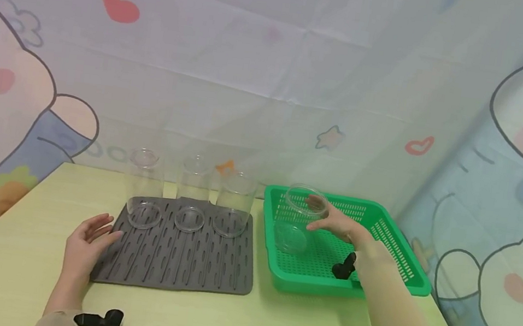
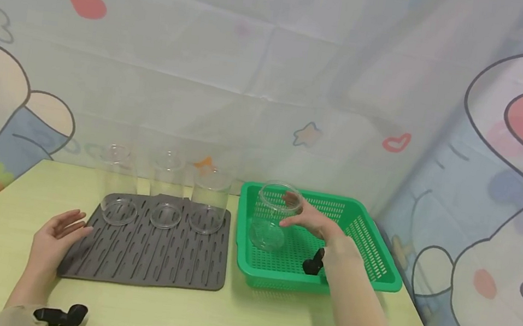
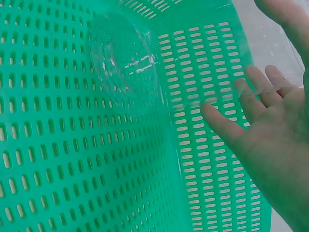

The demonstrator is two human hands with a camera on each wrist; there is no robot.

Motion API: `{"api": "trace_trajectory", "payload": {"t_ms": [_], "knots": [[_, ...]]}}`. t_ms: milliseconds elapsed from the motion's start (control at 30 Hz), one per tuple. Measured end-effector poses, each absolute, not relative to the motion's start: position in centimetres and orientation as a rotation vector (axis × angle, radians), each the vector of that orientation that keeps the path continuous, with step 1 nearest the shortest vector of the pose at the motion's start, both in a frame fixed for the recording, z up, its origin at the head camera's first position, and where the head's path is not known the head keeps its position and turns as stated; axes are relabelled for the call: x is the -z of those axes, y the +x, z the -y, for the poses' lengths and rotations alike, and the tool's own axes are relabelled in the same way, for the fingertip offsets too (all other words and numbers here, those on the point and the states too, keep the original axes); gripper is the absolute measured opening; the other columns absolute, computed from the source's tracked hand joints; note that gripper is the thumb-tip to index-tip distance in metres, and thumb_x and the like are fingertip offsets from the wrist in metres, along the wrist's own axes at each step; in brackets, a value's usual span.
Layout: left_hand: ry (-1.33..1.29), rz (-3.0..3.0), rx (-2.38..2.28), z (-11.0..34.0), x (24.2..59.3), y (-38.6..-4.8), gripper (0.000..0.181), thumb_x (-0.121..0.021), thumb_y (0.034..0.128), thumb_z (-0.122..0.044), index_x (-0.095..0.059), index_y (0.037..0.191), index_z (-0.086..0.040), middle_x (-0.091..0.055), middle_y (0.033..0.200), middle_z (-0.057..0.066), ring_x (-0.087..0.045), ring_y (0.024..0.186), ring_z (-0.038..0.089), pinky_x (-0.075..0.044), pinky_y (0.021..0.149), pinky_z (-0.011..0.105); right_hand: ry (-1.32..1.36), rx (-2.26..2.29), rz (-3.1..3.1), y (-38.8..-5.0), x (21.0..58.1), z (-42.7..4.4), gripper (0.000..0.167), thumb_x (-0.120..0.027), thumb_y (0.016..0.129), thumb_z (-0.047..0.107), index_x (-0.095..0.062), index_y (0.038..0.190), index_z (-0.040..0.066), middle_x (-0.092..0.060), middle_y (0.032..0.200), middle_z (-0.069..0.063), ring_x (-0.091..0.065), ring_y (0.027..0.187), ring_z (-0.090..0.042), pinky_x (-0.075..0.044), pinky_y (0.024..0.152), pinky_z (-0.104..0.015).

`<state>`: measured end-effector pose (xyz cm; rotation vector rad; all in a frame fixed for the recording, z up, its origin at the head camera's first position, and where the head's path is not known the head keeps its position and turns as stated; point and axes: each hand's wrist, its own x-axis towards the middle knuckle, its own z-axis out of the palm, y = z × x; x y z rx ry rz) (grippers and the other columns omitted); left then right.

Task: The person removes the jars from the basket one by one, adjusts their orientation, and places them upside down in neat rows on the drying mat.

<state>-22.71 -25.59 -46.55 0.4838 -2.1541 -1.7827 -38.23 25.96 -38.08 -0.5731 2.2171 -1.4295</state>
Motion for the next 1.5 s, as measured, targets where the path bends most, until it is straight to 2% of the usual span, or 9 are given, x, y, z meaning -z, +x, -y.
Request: {"api": "trace_trajectory", "payload": {"t_ms": [200, 400, 767, 900, 1000, 1200, 1333, 1400, 1500], "knots": [[0.487, 2.18, 1.774, 25.5, 46.4, -22.7, 0.065, -0.068, 0.0928, -0.022, -0.038, 0.149, -0.01, -0.047, 0.139, -0.004, -0.044, 0.11, -0.007, -0.041, 0.086, 0.0, -0.546, 1.482, -2.283, -38.1, 38.1, -26.3, 0.091, -0.07, 0.088, 0.007, -0.009, 0.156, 0.005, -0.012, 0.16, -0.022, -0.01, 0.149, -0.041, -0.024, 0.116, -0.063], [0.471, 2.205, 1.744, 25.6, 46.2, -22.6, 0.065, -0.068, 0.0928, -0.02, -0.038, 0.149, -0.009, -0.046, 0.142, 0.003, -0.043, 0.108, -0.009, -0.041, 0.084, -0.001, -0.538, 1.551, -2.327, -37.7, 37.5, -26.7, 0.088, -0.067, 0.09, 0.006, -0.009, 0.157, 0.008, -0.013, 0.161, -0.019, -0.01, 0.149, -0.04, -0.022, 0.116, -0.065], [0.402, 2.222, 1.693, 25.7, 44.8, -22.2, 0.065, -0.069, 0.0924, -0.019, -0.038, 0.149, -0.008, -0.048, 0.138, -0.001, -0.043, 0.108, -0.011, -0.04, 0.084, 0.0, -0.579, 1.611, -2.398, -37.3, 35.0, -26.6, 0.089, -0.068, 0.088, 0.005, -0.011, 0.157, 0.007, -0.014, 0.162, -0.019, -0.01, 0.149, -0.038, -0.016, 0.117, -0.065], [0.364, 2.211, 1.692, 25.3, 44.0, -22.2, 0.065, -0.069, 0.0922, -0.02, -0.039, 0.149, -0.01, -0.049, 0.137, -0.006, -0.044, 0.107, -0.013, -0.039, 0.085, 0.0, -0.542, 1.622, -2.483, -36.6, 33.8, -26.1, 0.091, -0.07, 0.087, 0.007, -0.013, 0.157, 0.011, -0.017, 0.161, -0.017, -0.01, 0.15, -0.035, -0.017, 0.117, -0.064], [0.322, 2.232, 1.664, 24.9, 43.3, -22.2, 0.065, -0.069, 0.0925, -0.021, -0.039, 0.148, -0.01, -0.049, 0.138, -0.003, -0.043, 0.108, -0.013, -0.039, 0.09, 0.005, -0.492, 1.631, -2.57, -36.0, 33.2, -25.4, 0.093, -0.074, 0.085, 0.011, -0.016, 0.157, 0.015, -0.022, 0.16, -0.014, -0.011, 0.15, -0.034, -0.019, 0.118, -0.063], [0.221, 2.285, 1.59, 23.6, 41.9, -22.1, 0.065, -0.069, 0.0925, -0.022, -0.038, 0.149, -0.01, -0.046, 0.146, 0.009, -0.041, 0.113, -0.011, -0.043, 0.104, 0.031, -0.427, 1.672, -2.68, -34.8, 31.9, -24.0, 0.096, -0.078, 0.082, 0.019, -0.018, 0.157, 0.019, -0.025, 0.16, -0.01, -0.013, 0.15, -0.031, -0.022, 0.118, -0.062], [0.131, 2.29, 1.583, 22.8, 40.8, -22.1, 0.066, -0.07, 0.0917, -0.022, -0.038, 0.149, -0.011, -0.045, 0.147, 0.011, -0.04, 0.114, -0.011, -0.043, 0.101, 0.027, -0.413, 1.689, -2.738, -33.5, 30.7, -22.7, 0.096, -0.08, 0.081, 0.019, -0.021, 0.156, 0.019, -0.027, 0.159, -0.008, -0.017, 0.149, -0.03, -0.027, 0.116, -0.061], [0.085, 2.302, 1.565, 22.4, 40.3, -22.1, 0.067, -0.071, 0.0912, -0.021, -0.038, 0.149, -0.011, -0.046, 0.147, 0.01, -0.043, 0.118, -0.005, -0.041, 0.1, 0.026, -0.42, 1.669, -2.797, -32.9, 30.3, -21.9, 0.096, -0.082, 0.079, 0.021, -0.024, 0.155, 0.02, -0.03, 0.158, -0.008, -0.02, 0.148, -0.03, -0.029, 0.115, -0.06], [-0.005, 2.319, 1.552, 22.0, 39.6, -22.0, 0.071, -0.072, 0.0902, -0.02, -0.035, 0.15, -0.011, -0.044, 0.15, 0.013, -0.045, 0.13, 0.014, -0.04, 0.104, 0.037, -0.447, 1.637, -2.895, -32.0, 29.9, -20.7, 0.097, -0.085, 0.076, 0.021, -0.028, 0.154, 0.018, -0.034, 0.156, -0.01, -0.025, 0.146, -0.03, -0.031, 0.115, -0.058]]}}
